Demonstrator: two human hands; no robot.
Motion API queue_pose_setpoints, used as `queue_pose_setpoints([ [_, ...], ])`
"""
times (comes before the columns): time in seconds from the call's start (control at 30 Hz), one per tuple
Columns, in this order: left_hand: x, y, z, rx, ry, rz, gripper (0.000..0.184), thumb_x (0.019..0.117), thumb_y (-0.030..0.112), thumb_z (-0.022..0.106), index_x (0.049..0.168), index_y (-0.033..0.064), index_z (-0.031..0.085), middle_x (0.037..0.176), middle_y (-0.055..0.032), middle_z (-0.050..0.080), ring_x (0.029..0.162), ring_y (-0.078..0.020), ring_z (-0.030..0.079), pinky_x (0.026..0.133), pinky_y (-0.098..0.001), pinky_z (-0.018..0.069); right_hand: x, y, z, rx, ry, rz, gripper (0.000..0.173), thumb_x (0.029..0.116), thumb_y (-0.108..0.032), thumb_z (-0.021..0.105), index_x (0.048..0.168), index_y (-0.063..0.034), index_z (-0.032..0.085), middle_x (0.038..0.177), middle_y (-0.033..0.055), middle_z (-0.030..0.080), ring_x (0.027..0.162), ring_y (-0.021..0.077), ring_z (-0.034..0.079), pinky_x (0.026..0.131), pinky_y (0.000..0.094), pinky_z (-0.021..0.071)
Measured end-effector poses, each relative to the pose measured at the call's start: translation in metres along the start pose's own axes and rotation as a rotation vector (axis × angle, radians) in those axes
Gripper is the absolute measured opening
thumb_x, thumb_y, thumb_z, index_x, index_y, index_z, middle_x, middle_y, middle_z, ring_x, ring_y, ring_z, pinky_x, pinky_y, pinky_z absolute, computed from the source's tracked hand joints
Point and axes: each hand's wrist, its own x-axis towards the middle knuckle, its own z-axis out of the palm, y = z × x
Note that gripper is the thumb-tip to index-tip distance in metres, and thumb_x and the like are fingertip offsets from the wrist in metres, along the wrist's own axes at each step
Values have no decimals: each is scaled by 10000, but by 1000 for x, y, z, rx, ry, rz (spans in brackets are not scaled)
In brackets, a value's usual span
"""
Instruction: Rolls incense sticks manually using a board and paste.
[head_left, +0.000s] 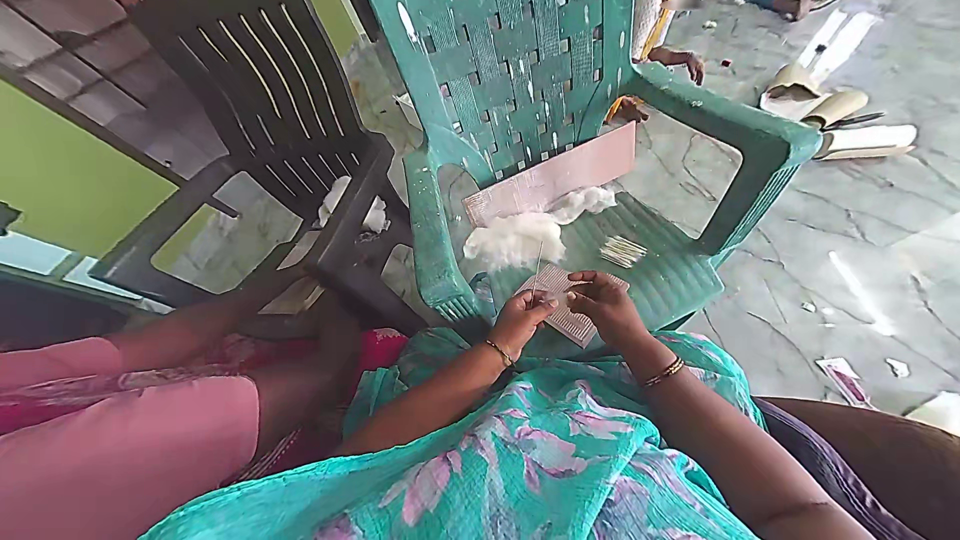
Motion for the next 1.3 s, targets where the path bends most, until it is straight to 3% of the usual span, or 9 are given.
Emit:
queue_pose_setpoints([
  [0.03, 1, 0, 1, -7, -12, 2, 157, 1009, 78, 641, 1137, -12, 653, 866, -29, 620, 621, -40, 501, 579, -187, 432, 0, 0, 0, -13, -17, 1, 324, 923, 64, 647, 1227, -28, 585, 891, 23, 714, 748, 92, 677, 739, 281, 585],
  [0.23, 7, -6, 0, 50, 21, -5, 122, 1020, 93, 632, 945, 3, 665, 758, -2, 625, 592, -31, 500, 564, -179, 416, 4, 2, -1, -47, 39, 4, 289, 913, 74, 667, 1186, -1, 608, 858, 29, 709, 704, 86, 664, 705, 276, 582],
  [0.43, 9, -9, -2, 72, 13, -22, 114, 1017, 101, 644, 1015, -10, 674, 804, -19, 622, 629, -41, 512, 598, -191, 440, 7, -1, -4, -106, -64, 94, 433, 944, 47, 643, 1356, -23, 529, 979, 68, 722, 810, 122, 694, 780, 300, 589],
  [0.53, 11, -13, -4, 77, 4, -40, 152, 1015, 92, 643, 1115, -19, 667, 887, -46, 630, 700, -60, 541, 654, -210, 466, 8, 0, -2, -159, -47, 94, 430, 916, 76, 658, 1324, -12, 558, 899, 60, 716, 756, 109, 681, 744, 296, 585],
  [0.67, 13, -17, -6, 89, 28, -56, 122, 1007, 84, 652, 1064, -23, 642, 889, -54, 619, 724, -73, 556, 683, -228, 487, 11, 3, -3, -206, -26, 77, 429, 921, 44, 678, 1329, -14, 555, 908, 63, 716, 746, 102, 669, 730, 295, 575],
  [0.87, 14, -21, -10, 212, 29, -59, 183, 1013, 129, 658, 1092, -35, 643, 893, -86, 634, 725, -106, 577, 713, -273, 514, 13, 6, 2, -452, -36, 53, 453, 920, 10, 712, 1347, -30, 566, 927, 82, 728, 750, 117, 663, 729, 324, 562],
  [0.97, 15, -25, -16, 440, 19, -53, 261, 1025, 198, 644, 1133, -38, 676, 1031, -177, 680, 920, -232, 641, 885, -418, 524, 14, 12, 2, -695, -42, -55, 435, 945, -43, 703, 1366, -48, 595, 937, 116, 746, 787, 217, 699, 759, 440, 572],
  [1.1, 11, -26, -18, 576, -11, -83, 294, 1049, 208, 600, 1204, -33, 664, 1148, -209, 687, 1081, -282, 658, 1001, -457, 503, 17, 24, 8, -922, -81, -208, 401, 944, -28, 659, 1345, -36, 632, 954, 139, 762, 933, 361, 718, 904, 611, 519],
  [1.3, -1, -24, -24, 719, -50, -67, 390, 1116, 145, 379, 1394, -35, 585, 1373, -270, 576, 1314, -348, 546, 1136, -449, 415, 22, 19, 10, -1062, -55, -50, 447, 962, -59, 632, 1406, -88, 597, 1054, 161, 749, 1078, 404, 674, 997, 617, 464],
])
